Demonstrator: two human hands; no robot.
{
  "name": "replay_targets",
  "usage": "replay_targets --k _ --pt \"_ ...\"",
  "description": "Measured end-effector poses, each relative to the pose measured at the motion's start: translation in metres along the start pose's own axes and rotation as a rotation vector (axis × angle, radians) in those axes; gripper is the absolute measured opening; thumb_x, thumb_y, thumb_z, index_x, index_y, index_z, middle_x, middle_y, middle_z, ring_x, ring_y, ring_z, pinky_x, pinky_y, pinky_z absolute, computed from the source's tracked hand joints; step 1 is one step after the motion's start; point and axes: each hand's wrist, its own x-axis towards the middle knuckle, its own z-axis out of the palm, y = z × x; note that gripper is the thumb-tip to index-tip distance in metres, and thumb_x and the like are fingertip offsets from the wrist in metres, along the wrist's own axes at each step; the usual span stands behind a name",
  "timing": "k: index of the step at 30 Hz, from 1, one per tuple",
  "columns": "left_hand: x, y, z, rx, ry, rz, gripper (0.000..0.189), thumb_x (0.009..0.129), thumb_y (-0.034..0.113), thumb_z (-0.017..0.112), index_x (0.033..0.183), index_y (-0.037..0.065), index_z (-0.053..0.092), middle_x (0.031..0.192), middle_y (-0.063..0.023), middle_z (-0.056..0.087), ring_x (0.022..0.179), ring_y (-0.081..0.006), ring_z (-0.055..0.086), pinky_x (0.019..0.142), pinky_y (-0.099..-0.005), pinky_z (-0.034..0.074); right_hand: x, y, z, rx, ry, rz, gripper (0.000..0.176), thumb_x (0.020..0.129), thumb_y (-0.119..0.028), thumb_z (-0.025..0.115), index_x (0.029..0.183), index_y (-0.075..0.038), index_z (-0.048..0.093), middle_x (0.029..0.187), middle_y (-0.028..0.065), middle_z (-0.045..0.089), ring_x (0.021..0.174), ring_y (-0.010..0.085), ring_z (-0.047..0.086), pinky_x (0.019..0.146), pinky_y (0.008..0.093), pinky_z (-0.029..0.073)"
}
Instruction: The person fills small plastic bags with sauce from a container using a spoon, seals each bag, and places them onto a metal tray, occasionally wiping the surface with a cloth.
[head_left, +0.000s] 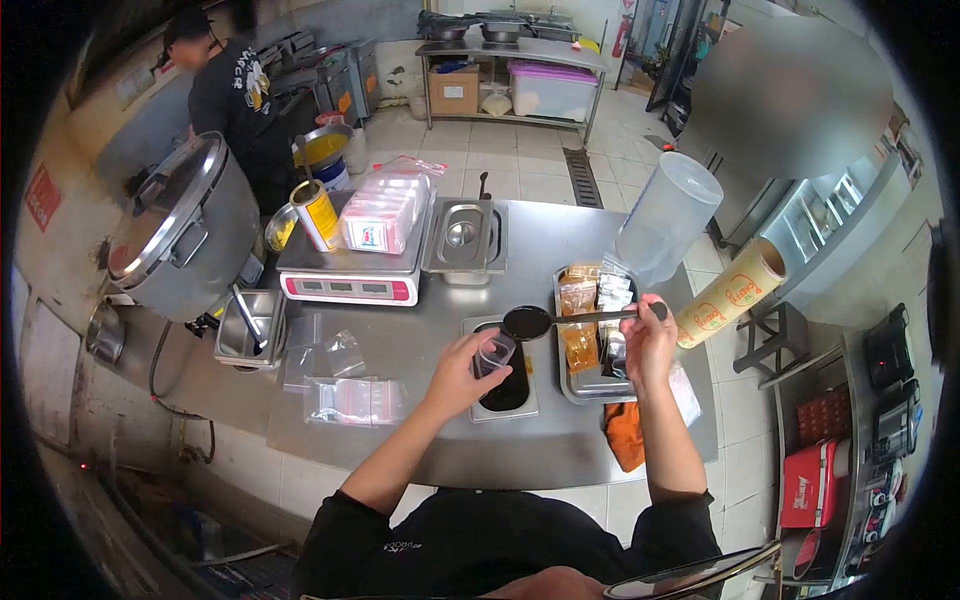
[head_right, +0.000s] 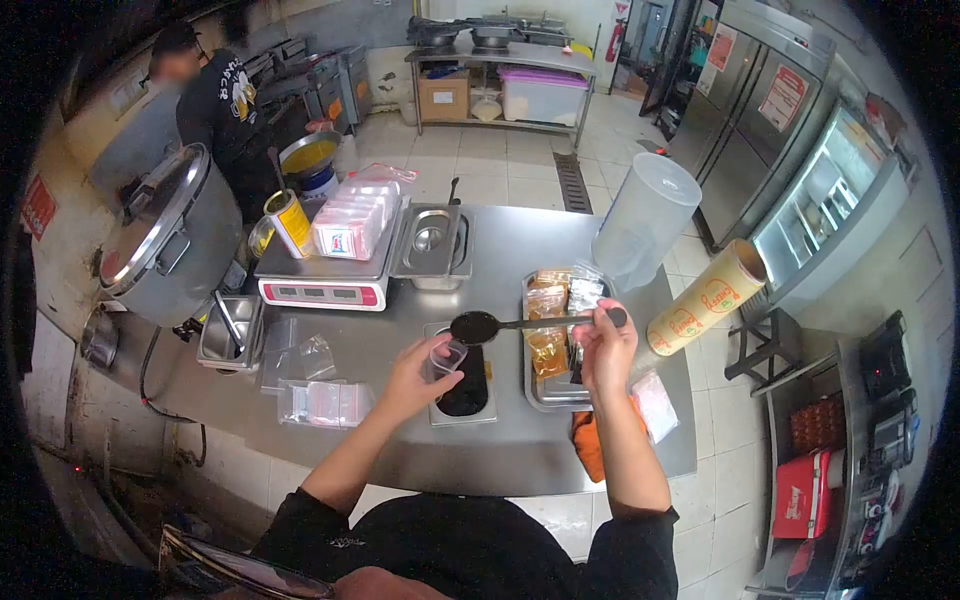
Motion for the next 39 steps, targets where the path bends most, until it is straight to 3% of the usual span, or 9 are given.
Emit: replay_targets --k 3,6,19,21,29,38,39 --pt "0.004 0.001 0.001 0.036 0.033 0.015 0.053 0.071 0.019 0.078 0.118 0.006 0.057 0.093 -0.0084 0.062 0.088 -0.0245 0.060 0.083 -0.0339 0.046 0.002 -0.010 0.014 -0.075 -0.048 -0.040 0.014 0.092 -0.004 0.050 0.106 -0.001 0.051 0.080 0.0097 0.061 0.057 0.0147 0.058 0.053 0.0238 0.049" --pt "0.006 0.003 0.001 0.022 0.032 -0.012 0.054 0.071 0.021 0.076 0.119 0.006 0.056 0.094 -0.0086 0.061 0.090 -0.0269 0.059 0.082 -0.0374 0.045 0.003 -0.019 0.025 -0.138 -0.113 -0.094 0.014 0.092 -0.004 0.051 0.106 -0.001 0.051 0.080 0.0105 0.061 0.057 0.0152 0.058 0.054 0.0241 0.048" --pt "0.016 0.012 -0.001 -0.047 0.106 0.012 0.051 0.073 0.020 0.075 0.118 0.002 0.056 0.099 -0.0122 0.060 0.092 -0.0289 0.059 0.081 -0.0356 0.046 -0.006 -0.058 0.067 -0.337 -0.319 -0.301 0.012 0.092 -0.003 0.052 0.104 0.002 0.051 0.082 0.0124 0.061 0.059 0.0149 0.060 0.056 0.0244 0.049" --pt "0.018 0.013 -0.003 -0.078 0.113 -0.008 0.048 0.074 0.016 0.076 0.116 0.002 0.057 0.099 -0.0091 0.060 0.092 -0.0217 0.060 0.083 -0.0315 0.046 -0.012 -0.066 0.076 -0.347 -0.347 -0.336 0.013 0.092 -0.003 0.052 0.104 0.002 0.051 0.082 0.0124 0.061 0.060 0.0147 0.060 0.057 0.0243 0.049" --pt "0.033 0.028 -0.014 -0.112 0.129 0.079 0.048 0.074 0.015 0.076 0.117 0.002 0.057 0.098 -0.0091 0.060 0.091 -0.0215 0.059 0.082 -0.0314 0.045 -0.031 -0.097 0.103 -0.382 -0.479 -0.491 0.014 0.092 -0.004 0.055 0.103 0.002 0.050 0.083 0.0135 0.061 0.066 0.0157 0.061 0.062 0.0251 0.052" --pt "0.037 0.041 -0.018 -0.075 0.118 0.112 0.039 0.072 0.012 0.076 0.106 0.002 0.060 0.091 -0.0080 0.058 0.087 -0.0214 0.058 0.079 -0.0302 0.045 -0.045 -0.099 0.093 -0.425 -0.698 -0.757 0.013 0.089 0.002 0.054 0.101 0.006 0.050 0.086 0.0198 0.063 0.070 0.0196 0.064 0.063 0.0282 0.054" --pt "0.038 0.041 -0.017 -0.075 0.117 0.104 0.039 0.072 0.012 0.076 0.105 0.002 0.060 0.091 -0.0078 0.058 0.087 -0.0213 0.058 0.079 -0.0301 0.045 -0.044 -0.098 0.087 -0.508 -0.774 -0.875 0.012 0.089 0.004 0.052 0.100 0.007 0.050 0.086 0.0211 0.063 0.069 0.0201 0.065 0.062 0.0289 0.055"
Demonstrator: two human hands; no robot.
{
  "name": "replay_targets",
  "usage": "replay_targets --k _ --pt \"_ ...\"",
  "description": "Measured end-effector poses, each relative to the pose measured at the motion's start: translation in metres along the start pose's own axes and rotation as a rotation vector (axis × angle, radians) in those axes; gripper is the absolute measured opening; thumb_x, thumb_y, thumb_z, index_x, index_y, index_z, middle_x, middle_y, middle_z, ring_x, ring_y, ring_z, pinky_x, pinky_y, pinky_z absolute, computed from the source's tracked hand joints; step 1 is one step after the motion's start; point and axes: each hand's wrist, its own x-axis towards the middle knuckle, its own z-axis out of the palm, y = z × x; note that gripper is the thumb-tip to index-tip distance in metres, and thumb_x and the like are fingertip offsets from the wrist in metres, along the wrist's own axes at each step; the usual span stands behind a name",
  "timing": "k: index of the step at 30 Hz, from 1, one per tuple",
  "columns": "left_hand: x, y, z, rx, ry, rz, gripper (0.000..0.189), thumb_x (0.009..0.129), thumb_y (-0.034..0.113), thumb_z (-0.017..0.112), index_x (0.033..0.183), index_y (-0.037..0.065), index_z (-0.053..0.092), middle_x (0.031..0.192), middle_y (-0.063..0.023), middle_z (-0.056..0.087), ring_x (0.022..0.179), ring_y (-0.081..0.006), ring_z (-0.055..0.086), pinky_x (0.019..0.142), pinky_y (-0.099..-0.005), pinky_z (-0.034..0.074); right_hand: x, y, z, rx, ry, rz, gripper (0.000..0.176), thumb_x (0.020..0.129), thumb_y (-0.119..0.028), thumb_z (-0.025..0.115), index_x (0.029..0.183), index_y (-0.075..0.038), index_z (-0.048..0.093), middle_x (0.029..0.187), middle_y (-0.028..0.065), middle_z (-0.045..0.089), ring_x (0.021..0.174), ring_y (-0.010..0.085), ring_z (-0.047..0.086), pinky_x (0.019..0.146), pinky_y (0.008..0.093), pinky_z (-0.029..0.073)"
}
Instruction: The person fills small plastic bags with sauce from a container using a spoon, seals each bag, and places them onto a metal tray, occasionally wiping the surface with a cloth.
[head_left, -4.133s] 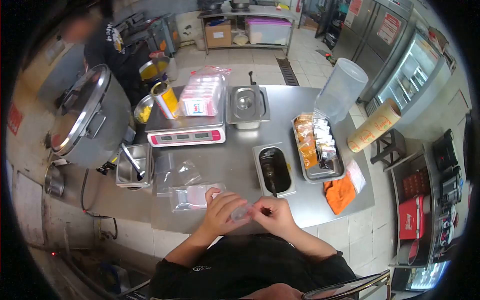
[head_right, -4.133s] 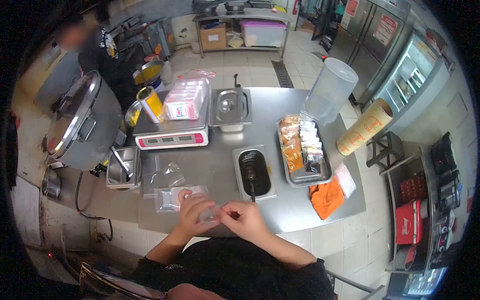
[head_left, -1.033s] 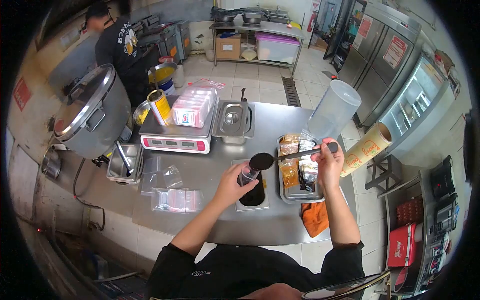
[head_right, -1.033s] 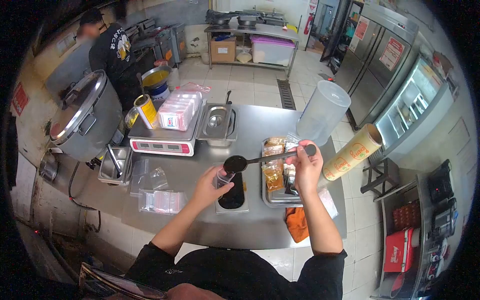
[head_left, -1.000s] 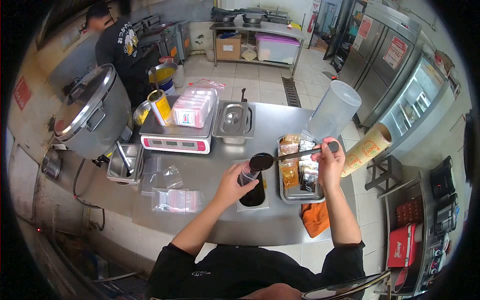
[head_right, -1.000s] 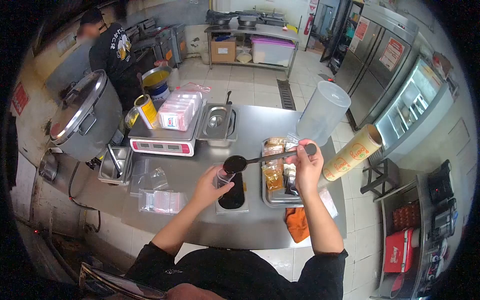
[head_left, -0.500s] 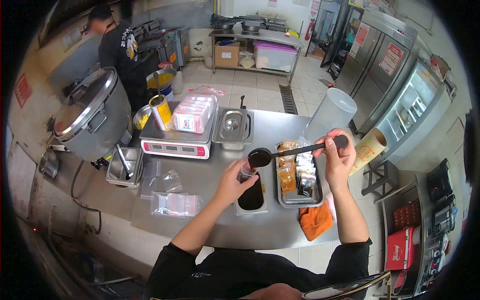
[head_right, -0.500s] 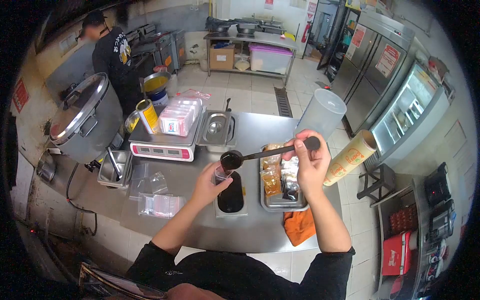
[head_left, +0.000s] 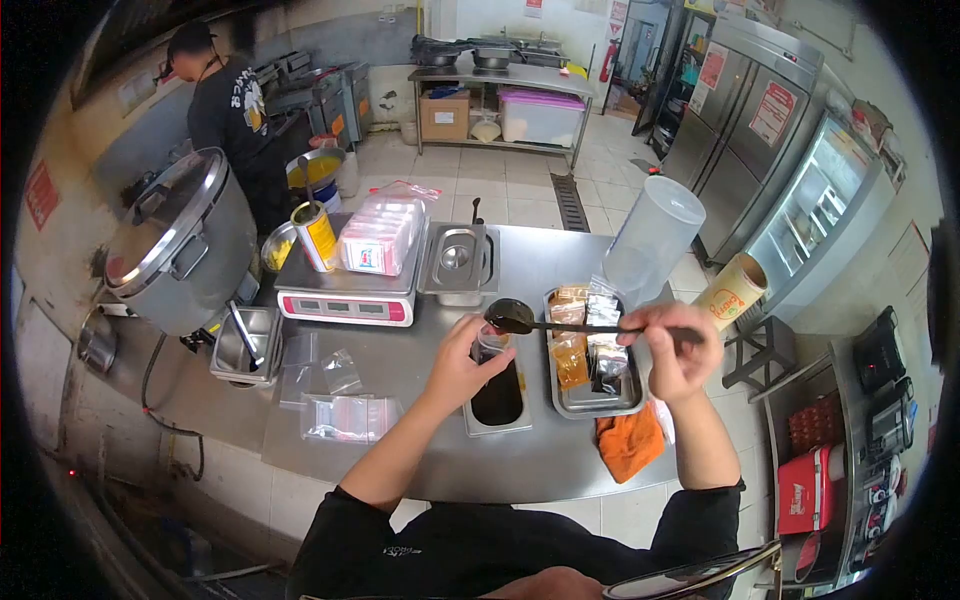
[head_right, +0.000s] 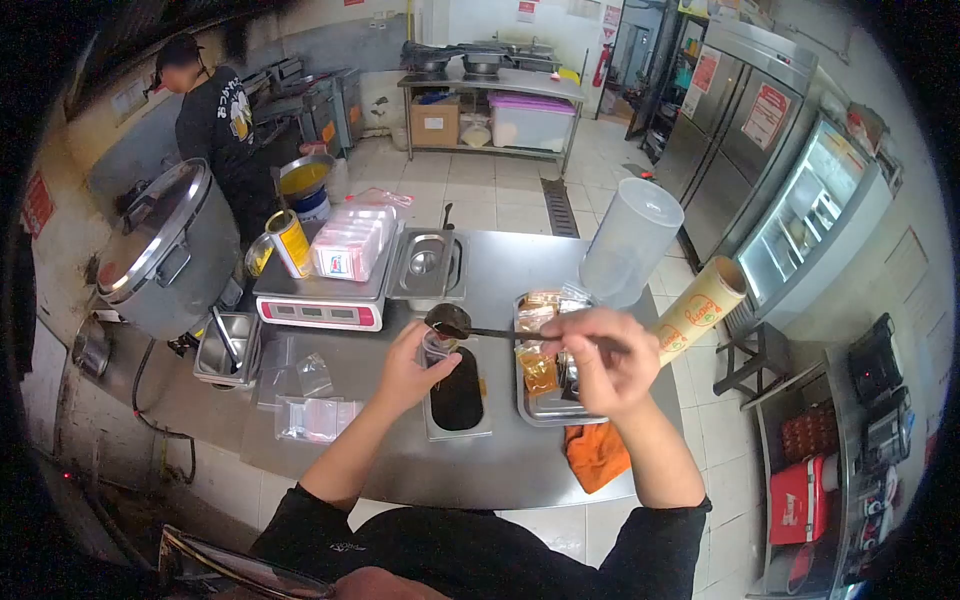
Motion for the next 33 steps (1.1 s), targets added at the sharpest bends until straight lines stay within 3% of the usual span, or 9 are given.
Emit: replay_targets --k 3,13,15,17,19,25,27,30,33 --pt "-0.001 -0.001 0.000 -0.003 -0.011 0.010 0.042 0.072 0.015 0.076 0.107 0.001 0.058 0.094 -0.0093 0.058 0.088 -0.0250 0.058 0.078 -0.0327 0.046 -0.006 0.001 0.003 -0.119 -0.106 -0.163 0.010 0.088 0.007 0.049 0.098 0.010 0.049 0.082 0.0230 0.064 0.066 0.0205 0.065 0.061 0.0305 0.055" --pt "-0.029 -0.025 -0.011 -0.026 0.058 -0.039 0.060 0.073 0.010 0.075 0.129 0.006 0.052 0.094 -0.0079 0.058 0.089 -0.0198 0.057 0.082 -0.0305 0.045 -0.102 0.031 0.028 0.021 0.648 0.463 0.011 0.093 -0.002 0.049 0.102 0.001 0.046 0.084 0.0152 0.060 0.065 0.0182 0.061 0.060 0.0278 0.052" --pt "-0.039 -0.033 -0.019 -0.057 0.061 -0.096 0.064 0.073 0.011 0.076 0.132 0.007 0.050 0.094 -0.0074 0.057 0.089 -0.0191 0.056 0.082 -0.0307 0.045 -0.145 0.042 0.050 -0.016 0.491 0.430 0.010 0.089 -0.002 0.055 0.098 0.001 0.051 0.087 0.0157 0.062 0.067 0.0197 0.063 0.063 0.0281 0.052" --pt "-0.042 -0.029 -0.023 -0.020 0.036 -0.080 0.067 0.072 0.011 0.076 0.133 0.006 0.049 0.095 -0.0081 0.057 0.089 -0.0197 0.056 0.082 -0.0312 0.045 -0.160 0.046 0.061 -0.413 -0.072 0.166 0.015 0.081 -0.007 0.067 0.091 0.001 0.059 0.091 0.0141 0.063 0.070 0.0211 0.065 0.065 0.0293 0.052" --pt "-0.043 -0.018 -0.024 0.011 0.006 -0.059 0.069 0.072 0.012 0.076 0.134 0.006 0.047 0.096 -0.0087 0.057 0.089 -0.0203 0.056 0.082 -0.0316 0.045 -0.126 0.023 0.080 -0.357 -0.181 0.309 0.020 0.073 -0.011 0.075 0.084 0.000 0.063 0.089 0.0104 0.065 0.072 0.0222 0.066 0.065 0.0304 0.052" --pt "-0.040 0.019 0.002 0.210 -0.055 0.194 0.088 0.068 0.019 0.081 0.142 0.005 0.035 0.108 -0.0132 0.052 0.094 -0.0247 0.054 0.080 -0.0348 0.045 -0.090 0.021 0.095 -0.150 -0.092 0.637 0.016 0.074 -0.009 0.074 0.084 0.000 0.065 0.079 0.0093 0.065 0.065 0.0201 0.063 0.059 0.0292 0.050" --pt "-0.041 0.026 -0.003 0.163 0.013 0.106 0.067 0.071 0.015 0.078 0.131 0.004 0.050 0.102 -0.0130 0.058 0.089 -0.0251 0.058 0.080 -0.0358 0.045 -0.089 0.021 0.084 -0.191 -0.076 0.586 0.012 0.077 -0.005 0.071 0.085 0.000 0.065 0.079 0.0108 0.064 0.063 0.0198 0.063 0.057 0.0284 0.049" --pt "-0.046 0.034 -0.013 -0.118 0.048 -0.035 0.006 0.079 0.001 0.070 0.084 0.002 0.069 0.081 -0.0084 0.069 0.077 -0.0173 0.063 0.077 -0.0304 0.046 -0.085 0.006 0.066 -0.199 -0.154 0.456 0.006 0.078 -0.002 0.066 0.084 0.000 0.065 0.075 0.0125 0.063 0.063 0.0263 0.063 0.057 0.0308 0.050" --pt "-0.051 0.043 -0.014 -0.204 -0.021 -0.151 0.007 0.077 0.002 0.071 0.084 0.003 0.070 0.082 -0.0075 0.070 0.077 -0.0170 0.065 0.071 -0.0308 0.048 -0.086 -0.006 0.053 -0.341 -0.191 0.367 0.007 0.076 0.000 0.065 0.083 -0.001 0.065 0.075 0.0129 0.063 0.065 0.0282 0.063 0.058 0.0316 0.050"
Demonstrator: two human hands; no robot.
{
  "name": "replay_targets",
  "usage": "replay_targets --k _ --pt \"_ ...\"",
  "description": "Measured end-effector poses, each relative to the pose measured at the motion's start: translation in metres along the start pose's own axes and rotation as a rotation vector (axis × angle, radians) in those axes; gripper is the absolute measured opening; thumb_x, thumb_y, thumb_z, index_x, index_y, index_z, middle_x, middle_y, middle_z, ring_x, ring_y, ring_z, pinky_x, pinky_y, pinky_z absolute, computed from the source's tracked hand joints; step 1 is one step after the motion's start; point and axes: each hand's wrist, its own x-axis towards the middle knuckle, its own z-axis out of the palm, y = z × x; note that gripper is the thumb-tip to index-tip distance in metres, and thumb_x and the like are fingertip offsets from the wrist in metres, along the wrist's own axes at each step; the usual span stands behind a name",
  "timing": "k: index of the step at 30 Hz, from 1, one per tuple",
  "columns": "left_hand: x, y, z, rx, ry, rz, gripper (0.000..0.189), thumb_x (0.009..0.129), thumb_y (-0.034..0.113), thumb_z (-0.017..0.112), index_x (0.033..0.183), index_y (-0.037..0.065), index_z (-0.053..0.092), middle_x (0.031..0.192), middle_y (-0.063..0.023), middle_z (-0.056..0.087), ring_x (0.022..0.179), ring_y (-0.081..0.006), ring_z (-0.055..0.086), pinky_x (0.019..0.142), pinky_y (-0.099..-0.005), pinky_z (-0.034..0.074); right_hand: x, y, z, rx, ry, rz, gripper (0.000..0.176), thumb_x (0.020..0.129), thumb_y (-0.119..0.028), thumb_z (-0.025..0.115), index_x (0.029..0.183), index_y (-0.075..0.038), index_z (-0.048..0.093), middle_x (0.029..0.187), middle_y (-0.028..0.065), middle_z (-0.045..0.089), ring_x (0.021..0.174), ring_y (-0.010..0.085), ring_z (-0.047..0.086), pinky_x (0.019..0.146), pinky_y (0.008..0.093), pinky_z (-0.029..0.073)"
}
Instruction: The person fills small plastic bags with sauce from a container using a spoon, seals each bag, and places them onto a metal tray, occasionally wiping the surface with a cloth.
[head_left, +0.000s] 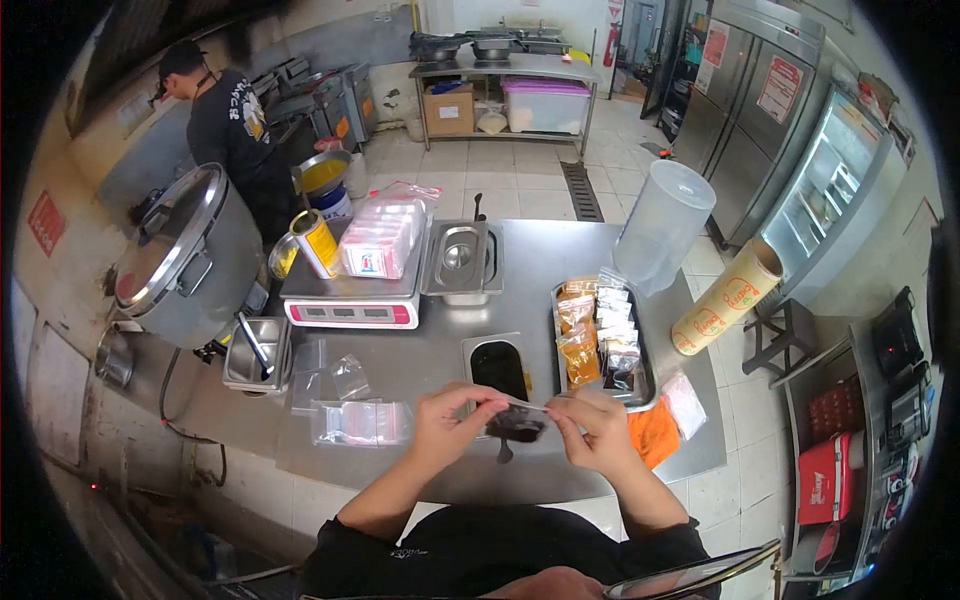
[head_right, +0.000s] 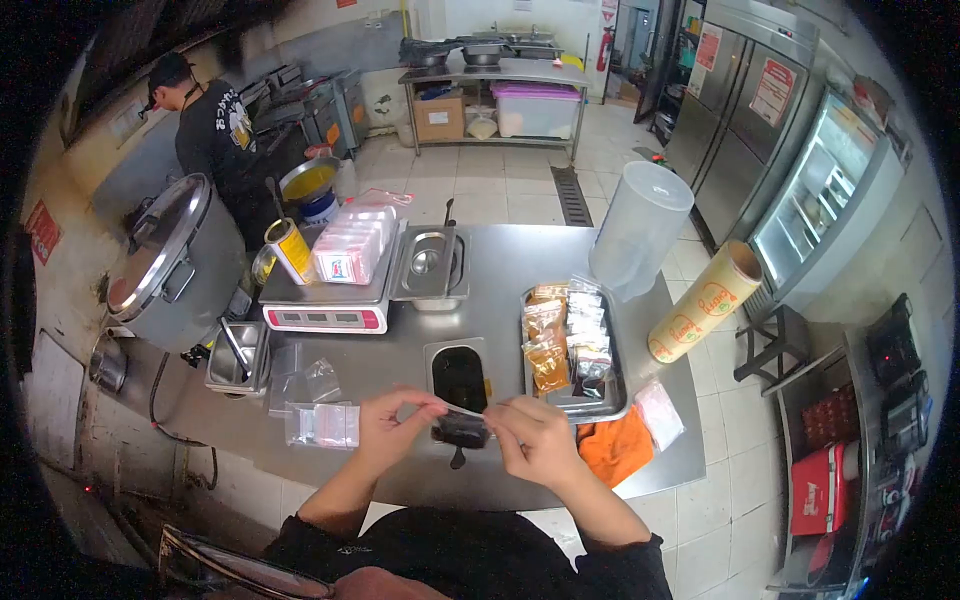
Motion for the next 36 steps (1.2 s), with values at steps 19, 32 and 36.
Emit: replay_targets --k 19,32,36 --pt "0.016 0.026 0.052 0.207 -0.163 0.379 0.010 0.071 0.003 0.073 0.078 0.006 0.067 0.073 -0.0046 0.067 0.066 -0.0192 0.064 0.065 -0.0300 0.045 -0.024 0.000 -0.021 0.126 0.073 0.087 0.015 0.070 0.005 0.065 0.083 -0.002 0.062 0.079 0.0107 0.062 0.069 0.0275 0.062 0.060 0.0317 0.049" --pt "0.043 0.017 0.053 0.356 -0.444 0.497 0.013 0.064 0.003 0.064 0.069 0.008 0.054 0.069 -0.0054 0.050 0.061 -0.0237 0.050 0.054 -0.0332 0.042 -0.038 0.027 -0.080 -0.116 0.160 0.227 0.010 0.071 -0.002 0.067 0.082 -0.001 0.064 0.083 0.0109 0.066 0.077 0.0282 0.064 0.075 0.0354 0.051" --pt "0.036 0.010 0.075 0.438 -0.418 0.613 0.014 0.068 0.007 0.068 0.072 0.008 0.055 0.074 -0.0044 0.054 0.066 -0.0229 0.053 0.059 -0.0308 0.044 -0.029 0.064 -0.057 -0.073 -0.207 0.035 0.018 0.072 -0.001 0.064 0.090 -0.005 0.067 0.091 0.0113 0.066 0.084 0.0292 0.064 0.083 0.0412 0.049"
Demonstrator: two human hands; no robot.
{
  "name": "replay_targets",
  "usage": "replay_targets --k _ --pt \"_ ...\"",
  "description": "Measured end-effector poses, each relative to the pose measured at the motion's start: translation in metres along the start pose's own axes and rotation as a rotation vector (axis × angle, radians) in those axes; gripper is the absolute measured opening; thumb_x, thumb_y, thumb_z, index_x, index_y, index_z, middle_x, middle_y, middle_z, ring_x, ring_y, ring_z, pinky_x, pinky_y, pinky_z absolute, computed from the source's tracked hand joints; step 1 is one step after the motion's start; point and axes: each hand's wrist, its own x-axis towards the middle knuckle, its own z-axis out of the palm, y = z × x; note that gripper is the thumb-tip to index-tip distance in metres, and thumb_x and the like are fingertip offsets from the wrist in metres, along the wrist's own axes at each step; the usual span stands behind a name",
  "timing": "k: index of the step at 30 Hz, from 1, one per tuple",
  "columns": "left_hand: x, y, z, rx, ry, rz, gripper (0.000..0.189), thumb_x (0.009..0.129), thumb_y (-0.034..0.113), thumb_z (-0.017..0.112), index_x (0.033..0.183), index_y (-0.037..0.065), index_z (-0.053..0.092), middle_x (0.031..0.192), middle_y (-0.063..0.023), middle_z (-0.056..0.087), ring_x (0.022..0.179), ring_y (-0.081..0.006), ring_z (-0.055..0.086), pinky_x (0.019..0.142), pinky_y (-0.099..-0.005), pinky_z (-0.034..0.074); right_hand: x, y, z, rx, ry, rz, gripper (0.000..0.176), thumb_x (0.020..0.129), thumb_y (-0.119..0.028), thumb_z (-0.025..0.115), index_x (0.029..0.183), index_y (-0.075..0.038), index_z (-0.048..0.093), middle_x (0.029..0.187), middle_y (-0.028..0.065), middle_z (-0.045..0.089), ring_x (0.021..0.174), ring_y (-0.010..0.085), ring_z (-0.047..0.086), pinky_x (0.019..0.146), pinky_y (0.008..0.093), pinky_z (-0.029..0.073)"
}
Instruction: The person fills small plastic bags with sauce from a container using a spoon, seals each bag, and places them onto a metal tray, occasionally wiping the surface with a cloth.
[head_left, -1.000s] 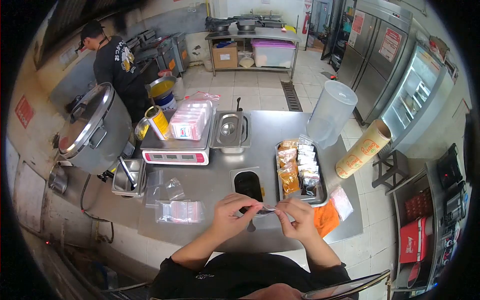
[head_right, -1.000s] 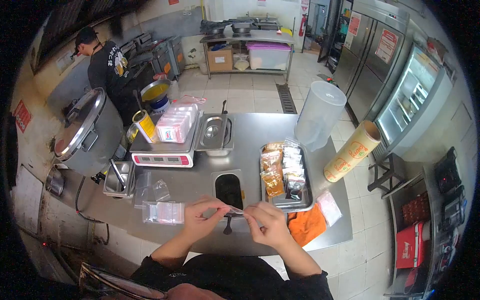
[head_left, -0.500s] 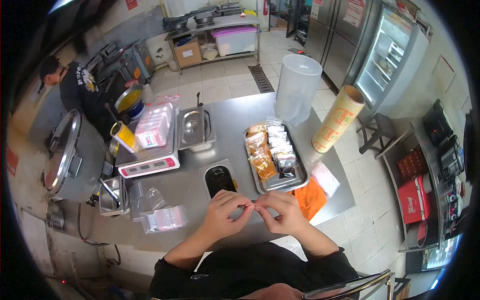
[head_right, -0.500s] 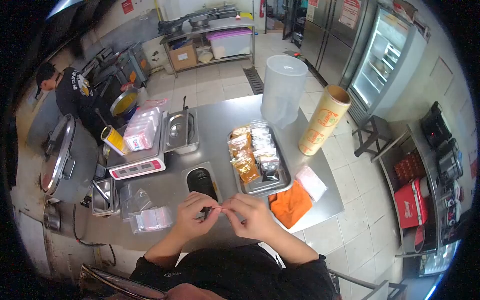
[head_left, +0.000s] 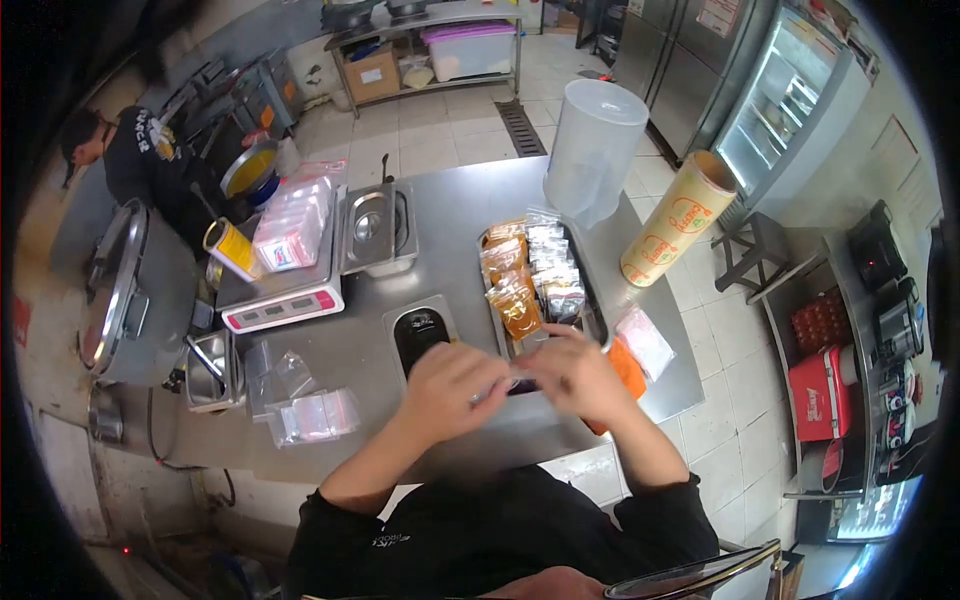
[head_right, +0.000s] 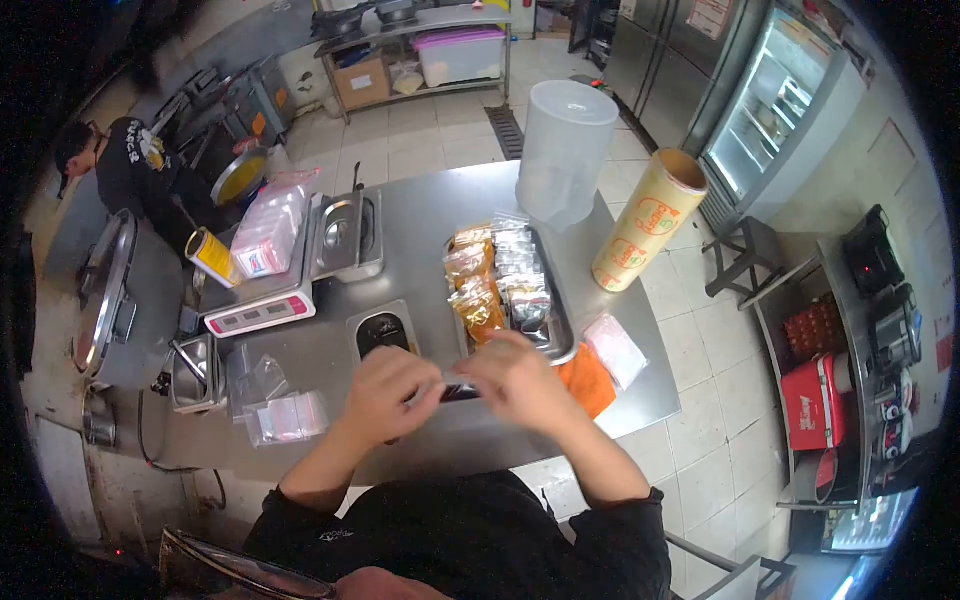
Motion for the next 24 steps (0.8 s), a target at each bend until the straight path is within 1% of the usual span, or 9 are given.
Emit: replay_targets --k 2,4,6,7,9,12,15,22,24 --pt "-0.022 -0.009 -0.019 0.061 0.323 -0.375 0.012 0.074 0.010 0.069 0.080 0.006 0.060 0.078 -0.0059 0.059 0.072 -0.0244 0.057 0.066 -0.0325 0.047 -0.001 0.024 -0.012 0.054 0.019 0.307 0.035 0.062 0.014 0.053 0.090 -0.002 0.066 0.089 0.0138 0.065 0.085 0.0294 0.064 0.077 0.0344 0.051" --pt "-0.102 -0.039 -0.033 0.117 0.470 -0.841 0.021 0.076 0.016 0.071 0.092 0.004 0.063 0.086 -0.0092 0.064 0.079 -0.0272 0.060 0.073 -0.0343 0.049 -0.013 0.072 -0.018 0.032 -0.023 0.330 0.028 0.067 0.013 0.054 0.089 0.000 0.066 0.084 0.0153 0.065 0.078 0.0290 0.064 0.070 0.0360 0.051" --pt "-0.193 -0.068 -0.032 0.254 0.405 -0.934 0.026 0.076 0.017 0.072 0.096 0.003 0.063 0.087 -0.0112 0.064 0.080 -0.0280 0.060 0.074 -0.0350 0.049 -0.031 0.126 -0.006 0.150 -0.203 0.462 0.026 0.067 0.011 0.053 0.088 0.002 0.066 0.082 0.0163 0.066 0.075 0.0277 0.065 0.069 0.0349 0.051" --pt "-0.229 -0.074 -0.032 0.348 0.323 -0.998 0.030 0.077 0.019 0.072 0.100 0.002 0.063 0.088 -0.0131 0.064 0.081 -0.0288 0.061 0.074 -0.0358 0.049 -0.032 0.146 0.000 0.013 -0.315 0.494 0.025 0.068 0.008 0.056 0.090 0.001 0.066 0.085 0.0171 0.066 0.076 0.0287 0.065 0.069 0.0360 0.051" --pt "-0.266 -0.074 -0.022 0.461 0.309 -1.049 0.028 0.077 0.018 0.071 0.098 0.002 0.065 0.088 -0.0129 0.065 0.080 -0.0279 0.061 0.074 -0.0353 0.050 -0.023 0.147 0.010 -0.239 -0.143 0.430 0.030 0.070 0.004 0.060 0.099 -0.002 0.064 0.102 0.0177 0.063 0.093 0.0309 0.063 0.078 0.0377 0.050" --pt "-0.269 -0.076 -0.014 0.489 0.321 -1.128 0.022 0.078 0.018 0.071 0.094 0.003 0.067 0.083 -0.0125 0.065 0.075 -0.0267 0.062 0.071 -0.0347 0.050 0.003 0.124 0.011 -0.125 0.089 0.501 0.026 0.075 0.003 0.063 0.100 -0.002 0.063 0.099 0.0146 0.063 0.090 0.0294 0.061 0.080 0.0333 0.048" --pt "-0.276 -0.085 -0.014 0.383 0.419 -1.233 0.018 0.077 0.017 0.071 0.087 0.003 0.069 0.076 -0.0120 0.065 0.068 -0.0250 0.062 0.066 -0.0339 0.050 0.009 0.097 0.018 -0.079 0.174 0.425 0.025 0.075 0.004 0.062 0.100 -0.002 0.063 0.096 0.0142 0.062 0.087 0.0279 0.060 0.079 0.0315 0.047" --pt "-0.285 -0.100 -0.039 0.128 0.530 -1.485 0.015 0.075 0.014 0.074 0.078 0.000 0.068 0.063 -0.0080 0.062 0.058 -0.0138 0.058 0.057 -0.0291 0.047 0.028 0.024 0.039 0.063 0.110 0.302 0.022 0.074 0.008 0.063 0.095 0.001 0.063 0.093 0.0116 0.063 0.087 0.0225 0.061 0.077 0.0303 0.048" --pt "-0.279 -0.104 -0.046 0.135 0.556 -1.439 0.015 0.074 0.013 0.075 0.081 0.001 0.068 0.063 -0.0068 0.062 0.058 -0.0132 0.056 0.056 -0.0287 0.046 0.042 -0.001 0.048 0.063 0.021 0.185 0.023 0.074 0.001 0.067 0.096 -0.002 0.065 0.093 0.0136 0.064 0.084 0.0290 0.063 0.076 0.0329 0.049"
